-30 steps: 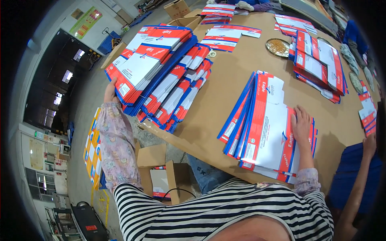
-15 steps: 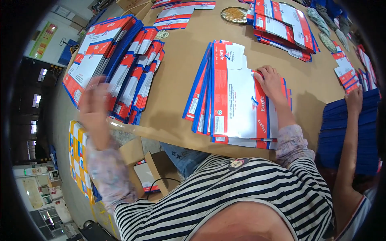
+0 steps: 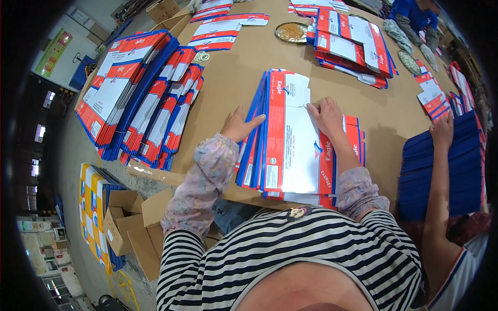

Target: Sorting, folding, and bundling red, white, and blue paper products labeled Eagle.

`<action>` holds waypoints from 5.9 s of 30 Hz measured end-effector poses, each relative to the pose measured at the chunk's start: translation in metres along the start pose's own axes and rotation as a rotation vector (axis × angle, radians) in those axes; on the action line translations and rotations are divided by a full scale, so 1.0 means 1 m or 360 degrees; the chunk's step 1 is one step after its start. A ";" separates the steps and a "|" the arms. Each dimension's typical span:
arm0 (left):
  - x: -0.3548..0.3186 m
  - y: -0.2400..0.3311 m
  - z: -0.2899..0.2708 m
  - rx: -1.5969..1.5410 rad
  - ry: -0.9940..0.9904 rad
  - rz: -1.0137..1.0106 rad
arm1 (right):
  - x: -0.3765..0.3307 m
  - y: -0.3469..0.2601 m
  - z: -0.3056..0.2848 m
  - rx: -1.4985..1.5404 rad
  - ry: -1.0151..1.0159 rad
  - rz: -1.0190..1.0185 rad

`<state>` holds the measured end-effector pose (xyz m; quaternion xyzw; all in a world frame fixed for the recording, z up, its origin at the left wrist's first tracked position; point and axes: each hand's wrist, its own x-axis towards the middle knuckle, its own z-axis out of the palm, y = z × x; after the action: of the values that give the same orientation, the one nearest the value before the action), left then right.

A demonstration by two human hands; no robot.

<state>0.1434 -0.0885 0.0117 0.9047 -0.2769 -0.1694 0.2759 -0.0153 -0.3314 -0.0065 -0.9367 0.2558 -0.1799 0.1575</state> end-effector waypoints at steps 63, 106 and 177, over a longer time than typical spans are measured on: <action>-0.073 0.112 0.001 -0.1432 0.0762 0.1139 | -0.021 -0.153 -0.210 0.0165 0.1057 -0.1539; -0.091 0.121 -0.011 -0.1354 0.0778 0.0949 | -0.040 -0.168 -0.214 0.0106 0.0922 -0.1347; -0.088 0.125 -0.016 -0.1294 0.0874 0.1077 | -0.030 -0.168 -0.210 0.0541 0.0936 -0.1457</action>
<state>0.0304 -0.1162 0.1123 0.5987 -0.3811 0.0757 0.7004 -0.0564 -0.2206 0.2365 -0.8241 -0.1755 -0.5216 0.1340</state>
